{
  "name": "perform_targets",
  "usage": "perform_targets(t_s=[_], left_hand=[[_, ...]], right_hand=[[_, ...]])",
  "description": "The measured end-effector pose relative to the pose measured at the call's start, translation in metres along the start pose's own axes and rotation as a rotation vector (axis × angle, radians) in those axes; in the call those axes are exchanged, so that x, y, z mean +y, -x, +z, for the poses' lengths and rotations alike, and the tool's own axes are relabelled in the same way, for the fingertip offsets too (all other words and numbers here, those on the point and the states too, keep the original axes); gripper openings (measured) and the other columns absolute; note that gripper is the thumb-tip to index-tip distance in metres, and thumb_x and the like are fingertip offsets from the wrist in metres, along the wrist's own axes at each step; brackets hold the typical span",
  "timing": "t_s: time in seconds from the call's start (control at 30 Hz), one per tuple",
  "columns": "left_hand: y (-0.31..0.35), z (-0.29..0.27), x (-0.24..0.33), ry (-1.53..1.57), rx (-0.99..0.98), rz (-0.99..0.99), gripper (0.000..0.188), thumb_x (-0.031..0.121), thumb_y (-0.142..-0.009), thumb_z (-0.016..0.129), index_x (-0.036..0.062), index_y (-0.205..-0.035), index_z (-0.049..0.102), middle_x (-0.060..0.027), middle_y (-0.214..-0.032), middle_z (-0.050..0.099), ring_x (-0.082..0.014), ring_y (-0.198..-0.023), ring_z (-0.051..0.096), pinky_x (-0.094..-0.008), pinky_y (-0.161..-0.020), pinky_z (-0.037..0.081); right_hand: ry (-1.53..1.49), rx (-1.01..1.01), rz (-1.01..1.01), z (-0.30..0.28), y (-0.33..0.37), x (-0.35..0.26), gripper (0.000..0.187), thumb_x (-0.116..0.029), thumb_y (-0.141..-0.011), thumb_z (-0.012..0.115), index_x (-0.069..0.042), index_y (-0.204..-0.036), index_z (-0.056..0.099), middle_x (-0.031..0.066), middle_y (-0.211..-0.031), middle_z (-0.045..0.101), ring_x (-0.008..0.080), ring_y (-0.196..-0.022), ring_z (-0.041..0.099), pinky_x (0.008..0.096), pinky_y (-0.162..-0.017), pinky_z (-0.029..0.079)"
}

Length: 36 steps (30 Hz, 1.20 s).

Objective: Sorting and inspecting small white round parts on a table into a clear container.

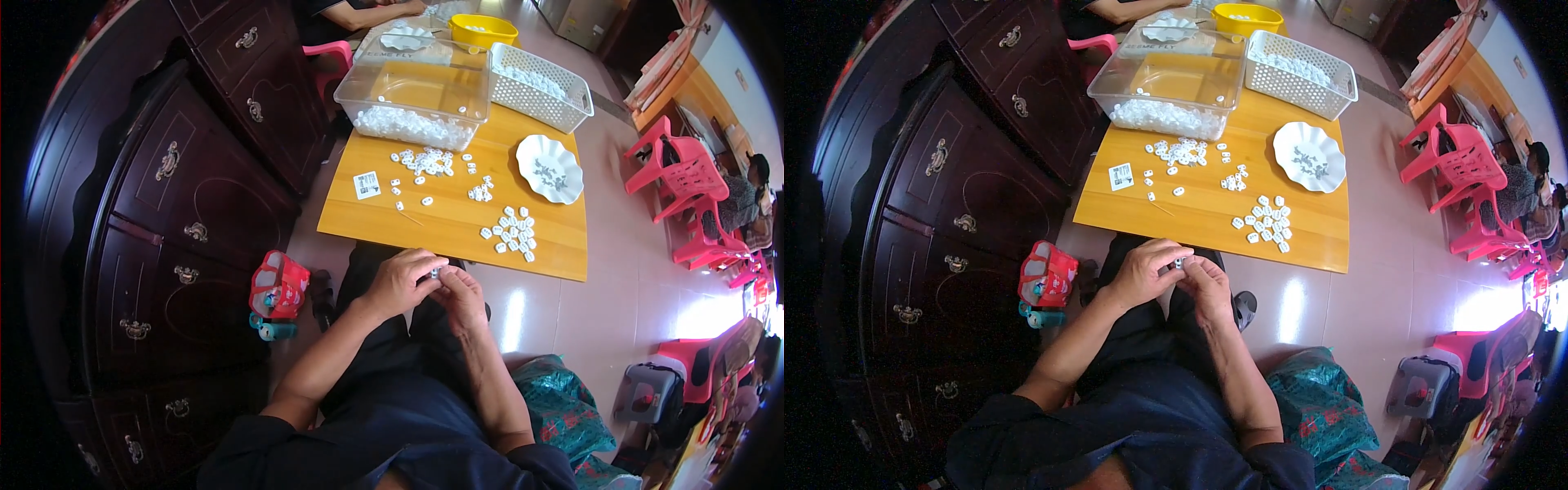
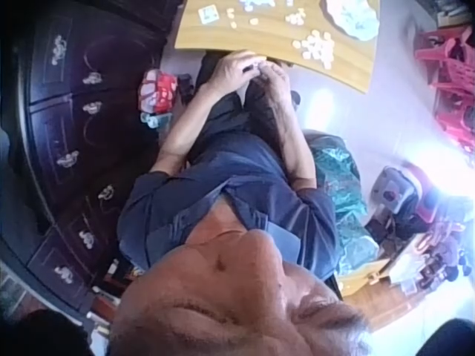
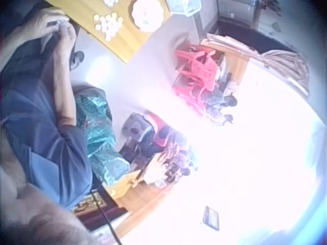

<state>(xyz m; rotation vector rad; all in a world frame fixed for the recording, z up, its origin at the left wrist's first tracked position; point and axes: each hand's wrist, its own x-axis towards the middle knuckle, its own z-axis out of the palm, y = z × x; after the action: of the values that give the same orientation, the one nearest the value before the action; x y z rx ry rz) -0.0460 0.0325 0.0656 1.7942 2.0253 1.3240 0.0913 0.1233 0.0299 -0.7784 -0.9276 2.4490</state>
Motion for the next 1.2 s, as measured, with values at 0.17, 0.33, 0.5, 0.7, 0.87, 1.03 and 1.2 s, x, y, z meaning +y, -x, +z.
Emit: perform_targets(t_s=[0.17, 0.33, 0.5, 0.7, 0.87, 1.03, 1.2], left_hand=[[-0.002, -0.001, 0.000, -0.021, -0.033, -0.006, 0.028, 0.014, -0.082, 0.074, 0.0039, -0.107, 0.069, -0.0125, -0.102, 0.070, -0.0322, -0.094, 0.067, -0.0393, -0.083, 0.054], [-0.003, -0.001, 0.003, -0.015, -0.060, -0.022, 0.028, 0.014, -0.082, 0.074, 0.0040, -0.108, 0.069, -0.0127, -0.102, 0.070, -0.0326, -0.095, 0.067, -0.0395, -0.082, 0.054], [-0.006, 0.004, 0.008, 0.009, -0.001, -0.018, 0.031, 0.012, -0.082, 0.073, 0.0046, -0.112, 0.066, -0.0130, -0.103, 0.069, -0.0333, -0.095, 0.067, -0.0404, -0.083, 0.054], [-0.004, 0.010, 0.013, 0.111, 0.070, -0.117, 0.034, 0.006, -0.080, 0.074, 0.0042, -0.112, 0.065, -0.0122, -0.099, 0.067, -0.0277, -0.087, 0.069, -0.0365, -0.075, 0.055], [0.001, 0.012, 0.014, 0.040, 0.128, -0.121, 0.035, 0.005, -0.080, 0.075, 0.0037, -0.113, 0.064, -0.0116, -0.095, 0.066, -0.0260, -0.083, 0.068, -0.0354, -0.072, 0.055], [0.000, 0.012, 0.014, -0.002, 0.114, -0.028, 0.028, 0.004, -0.081, 0.072, 0.0032, -0.108, 0.066, -0.0124, -0.095, 0.065, -0.0317, -0.086, 0.067, -0.0376, -0.074, 0.055], [0.001, 0.010, 0.004, 0.004, 0.023, -0.023, 0.028, 0.003, -0.081, 0.071, 0.0038, -0.109, 0.067, -0.0130, -0.096, 0.065, -0.0320, -0.088, 0.067, -0.0383, -0.075, 0.055]], right_hand=[[0.002, 0.003, 0.048, -0.010, -0.001, 0.001, 0.017, -0.022, -0.098, 0.064, -0.007, -0.102, 0.070, 0.0013, -0.093, 0.071, 0.0115, -0.083, 0.066, 0.0288, -0.080, 0.054], [-0.033, 0.039, 0.027, -0.008, -0.002, 0.004, 0.017, -0.020, -0.098, 0.064, -0.005, -0.102, 0.071, 0.0030, -0.093, 0.072, 0.0112, -0.081, 0.066, 0.0269, -0.077, 0.054], [-0.057, 0.082, -0.053, -0.001, 0.001, 0.002, 0.017, -0.018, -0.098, 0.063, -0.003, -0.102, 0.072, 0.0041, -0.094, 0.072, 0.0111, -0.079, 0.066, 0.0273, -0.076, 0.054], [-0.046, 0.162, -0.104, 0.004, 0.001, 0.006, 0.017, -0.017, -0.097, 0.063, -0.004, -0.100, 0.072, 0.0001, -0.086, 0.069, 0.0073, -0.072, 0.059, 0.0233, -0.071, 0.050], [-0.048, 0.204, -0.132, 0.005, 0.000, 0.008, 0.017, -0.018, -0.097, 0.063, -0.003, -0.099, 0.072, -0.0018, -0.080, 0.065, 0.0064, -0.068, 0.055, 0.0216, -0.066, 0.046], [0.023, 0.245, -0.196, 0.005, -0.003, 0.013, 0.015, -0.016, -0.098, 0.062, -0.003, -0.098, 0.071, -0.0026, -0.078, 0.062, 0.0066, -0.067, 0.053, 0.0217, -0.065, 0.045], [0.062, 0.053, -0.172, -0.007, -0.005, 0.011, 0.017, -0.016, -0.100, 0.062, -0.002, -0.101, 0.070, 0.0012, -0.086, 0.069, 0.0075, -0.074, 0.060, 0.0226, -0.069, 0.048]])
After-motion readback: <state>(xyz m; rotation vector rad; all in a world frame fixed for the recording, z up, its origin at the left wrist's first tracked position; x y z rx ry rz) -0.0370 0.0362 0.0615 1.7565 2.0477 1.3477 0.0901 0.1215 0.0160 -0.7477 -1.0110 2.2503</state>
